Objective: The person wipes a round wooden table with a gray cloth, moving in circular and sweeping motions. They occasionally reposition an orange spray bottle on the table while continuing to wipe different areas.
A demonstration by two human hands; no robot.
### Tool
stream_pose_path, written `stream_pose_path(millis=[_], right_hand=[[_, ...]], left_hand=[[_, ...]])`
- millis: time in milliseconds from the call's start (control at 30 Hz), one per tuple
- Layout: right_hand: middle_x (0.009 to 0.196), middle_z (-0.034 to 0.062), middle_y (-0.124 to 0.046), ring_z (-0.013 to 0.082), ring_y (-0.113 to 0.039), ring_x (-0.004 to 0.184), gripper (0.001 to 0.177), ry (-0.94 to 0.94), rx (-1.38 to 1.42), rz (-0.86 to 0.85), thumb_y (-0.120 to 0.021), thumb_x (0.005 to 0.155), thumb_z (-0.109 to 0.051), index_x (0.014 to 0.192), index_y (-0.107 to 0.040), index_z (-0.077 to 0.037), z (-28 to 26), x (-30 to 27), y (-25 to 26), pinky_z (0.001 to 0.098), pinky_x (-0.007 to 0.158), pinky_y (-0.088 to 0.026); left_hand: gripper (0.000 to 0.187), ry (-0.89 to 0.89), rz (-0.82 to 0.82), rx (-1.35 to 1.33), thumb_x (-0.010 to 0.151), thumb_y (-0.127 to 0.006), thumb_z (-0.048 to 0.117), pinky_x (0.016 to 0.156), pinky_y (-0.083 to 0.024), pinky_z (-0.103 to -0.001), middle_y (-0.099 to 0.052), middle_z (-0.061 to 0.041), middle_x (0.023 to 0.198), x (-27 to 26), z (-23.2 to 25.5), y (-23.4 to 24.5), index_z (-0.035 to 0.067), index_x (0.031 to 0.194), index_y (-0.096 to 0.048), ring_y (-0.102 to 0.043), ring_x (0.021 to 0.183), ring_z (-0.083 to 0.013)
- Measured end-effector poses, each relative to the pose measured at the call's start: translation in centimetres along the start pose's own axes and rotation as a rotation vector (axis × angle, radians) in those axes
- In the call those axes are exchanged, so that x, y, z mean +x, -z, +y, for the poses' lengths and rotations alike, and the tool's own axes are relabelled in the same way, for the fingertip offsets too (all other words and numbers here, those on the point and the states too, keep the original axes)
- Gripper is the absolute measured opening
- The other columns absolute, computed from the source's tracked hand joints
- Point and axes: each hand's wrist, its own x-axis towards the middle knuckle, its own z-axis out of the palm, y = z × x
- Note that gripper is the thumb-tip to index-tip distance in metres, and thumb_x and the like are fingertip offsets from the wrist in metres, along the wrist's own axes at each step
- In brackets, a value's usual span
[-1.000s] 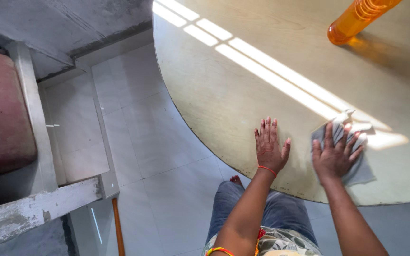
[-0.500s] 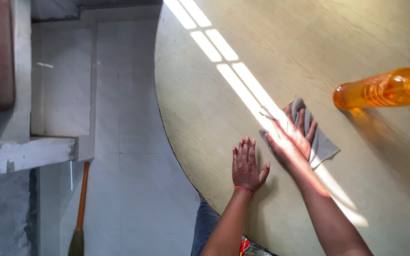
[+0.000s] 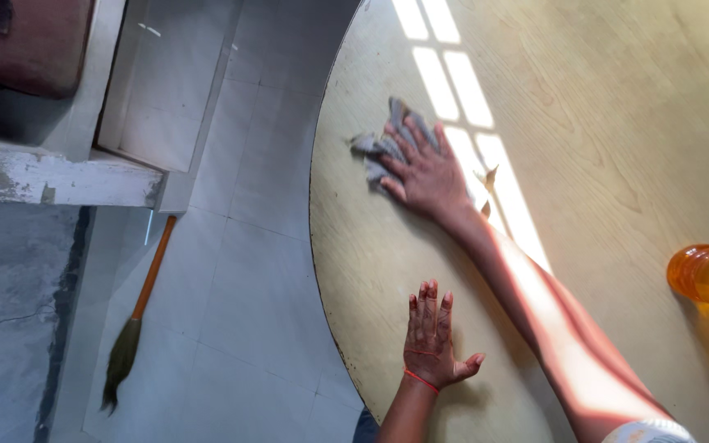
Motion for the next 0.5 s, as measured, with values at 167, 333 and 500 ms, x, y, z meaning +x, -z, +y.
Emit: stream_pose_path(millis=[167,333,500], right_hand=[[0.174,0.0068,-0.029,0.0347,-0.028,0.152,0.057,-0.145,0.082,0.128,-0.046,0.109,-0.057,0.157,-0.054,-0.028,9.7,6.0,1.2,0.0679,0.125,-0.008],[0.176,0.0133,-0.032,0.0423,-0.024,0.162,0.054,-0.327,0.093,0.323,-0.056,0.113,-0.060,0.153,-0.055,-0.024,11.0,5.9,2.2,0.0693,0.126,-0.012],[0.171,0.0114,-0.032,0.0406,-0.024,0.156,0.065,-0.166,0.100,0.073,-0.056,0.095,-0.062,0.152,-0.058,-0.030,8.6,-0.8,2.4,0.0631,0.127,-0.010]], left_hand=[[0.117,0.014,-0.016,0.009,0.082,-0.056,0.078,0.135,-0.014,-0.058,-0.022,-0.024,0.174,0.6,0.3,-0.1,0.005,0.167,-0.021,-0.020,0.164,-0.0421],[0.122,0.029,-0.043,0.012,0.080,-0.060,0.080,0.138,-0.015,-0.056,-0.021,-0.022,0.177,0.0,0.3,0.0,0.006,0.169,-0.022,-0.020,0.167,-0.0396],[0.125,0.002,-0.035,-0.004,0.078,-0.061,0.079,0.137,-0.013,-0.056,-0.016,-0.023,0.177,0.4,0.2,0.2,0.005,0.169,-0.017,-0.015,0.167,-0.0404]])
